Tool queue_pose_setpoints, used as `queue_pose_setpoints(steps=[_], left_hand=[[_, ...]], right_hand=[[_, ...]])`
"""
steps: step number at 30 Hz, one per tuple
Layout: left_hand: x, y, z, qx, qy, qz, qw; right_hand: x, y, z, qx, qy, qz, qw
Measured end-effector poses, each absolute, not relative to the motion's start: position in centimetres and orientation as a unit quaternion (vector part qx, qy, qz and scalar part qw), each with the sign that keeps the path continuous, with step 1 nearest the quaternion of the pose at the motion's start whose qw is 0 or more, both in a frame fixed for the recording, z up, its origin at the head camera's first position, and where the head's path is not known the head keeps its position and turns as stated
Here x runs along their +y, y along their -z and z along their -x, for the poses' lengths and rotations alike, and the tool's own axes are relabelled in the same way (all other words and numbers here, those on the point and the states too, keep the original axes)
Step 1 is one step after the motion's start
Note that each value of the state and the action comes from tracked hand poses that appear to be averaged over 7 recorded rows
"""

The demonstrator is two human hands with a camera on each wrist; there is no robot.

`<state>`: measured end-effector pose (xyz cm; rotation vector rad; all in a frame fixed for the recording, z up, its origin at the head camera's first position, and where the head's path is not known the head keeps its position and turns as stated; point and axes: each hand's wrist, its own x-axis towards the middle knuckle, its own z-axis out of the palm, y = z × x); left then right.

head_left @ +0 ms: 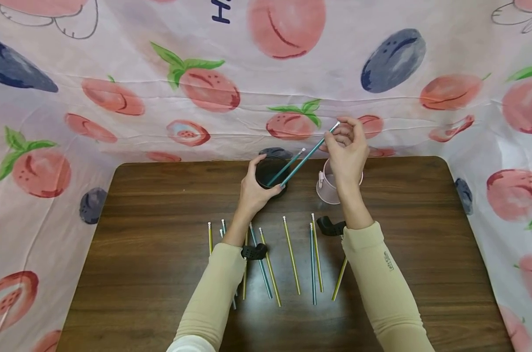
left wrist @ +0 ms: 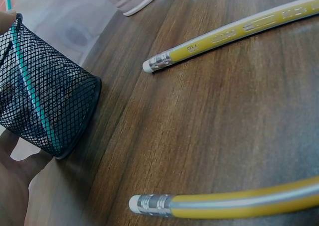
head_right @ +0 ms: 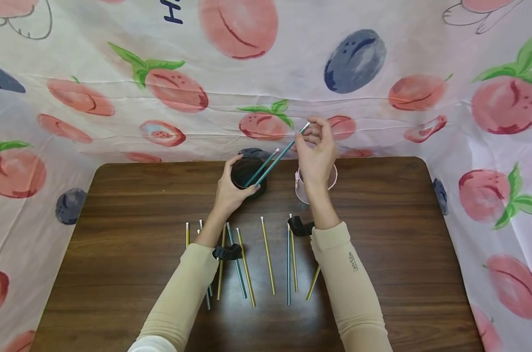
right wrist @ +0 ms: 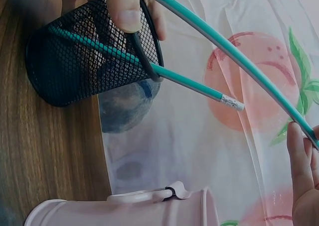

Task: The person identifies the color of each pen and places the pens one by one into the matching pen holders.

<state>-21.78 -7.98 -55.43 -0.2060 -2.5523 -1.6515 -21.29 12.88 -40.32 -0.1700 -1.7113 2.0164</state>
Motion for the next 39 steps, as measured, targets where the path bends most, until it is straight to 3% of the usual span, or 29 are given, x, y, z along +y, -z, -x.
queue_pose_setpoints(steps=[22,30,39], left_hand=[[-7.9,55.4,21.7,-0.837,0.542,0.057,0.049],[-7.9,55.3,21.7,-0.839,0.539,0.054,0.048],[-7.9,55.2,21.6,-0.838,0.542,0.053,0.046]], right_hand=[[12.4,43.2,23.5,-0.656,-0.702,0.041,0.274],[11.4,40.9,21.9,-0.662,-0.693,0.036,0.284],[11.4,41.3,21.6,-0.685,-0.677,0.039,0.266]])
